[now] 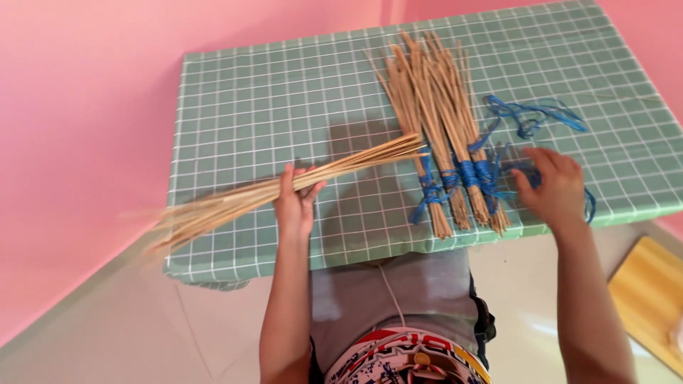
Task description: Gathering loose bamboo sticks into uniform bundles and securing them with blue plastic ties on a table.
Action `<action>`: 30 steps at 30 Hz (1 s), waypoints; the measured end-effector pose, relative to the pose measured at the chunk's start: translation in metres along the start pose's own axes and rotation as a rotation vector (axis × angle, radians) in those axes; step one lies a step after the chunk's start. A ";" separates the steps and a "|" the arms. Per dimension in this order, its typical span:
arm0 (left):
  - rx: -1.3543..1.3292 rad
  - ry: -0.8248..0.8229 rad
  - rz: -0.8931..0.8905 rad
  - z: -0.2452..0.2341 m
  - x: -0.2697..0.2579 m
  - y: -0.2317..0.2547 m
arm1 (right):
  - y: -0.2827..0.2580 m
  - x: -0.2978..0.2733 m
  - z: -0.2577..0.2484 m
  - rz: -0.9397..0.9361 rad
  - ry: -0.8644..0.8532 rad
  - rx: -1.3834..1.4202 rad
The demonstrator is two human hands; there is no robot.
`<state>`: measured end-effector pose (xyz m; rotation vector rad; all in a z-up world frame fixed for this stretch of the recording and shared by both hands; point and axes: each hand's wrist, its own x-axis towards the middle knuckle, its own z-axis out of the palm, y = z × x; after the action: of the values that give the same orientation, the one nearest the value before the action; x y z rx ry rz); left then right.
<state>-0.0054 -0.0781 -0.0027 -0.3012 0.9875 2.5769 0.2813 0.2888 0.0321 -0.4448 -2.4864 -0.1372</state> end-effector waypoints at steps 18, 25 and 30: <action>0.277 0.152 -0.092 0.015 0.105 0.005 | -0.179 -0.026 0.014 -0.112 0.276 0.627; 0.429 0.178 -0.101 0.029 0.080 0.002 | -0.182 -0.029 0.004 -0.111 0.275 0.667; 0.628 0.109 -0.217 0.026 0.071 0.003 | -0.177 -0.021 -0.008 -0.075 0.275 0.679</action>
<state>-0.0733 -0.0439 -0.0045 -0.3501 1.6321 1.9510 0.2403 0.1151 0.0269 -0.0374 -2.1096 0.5637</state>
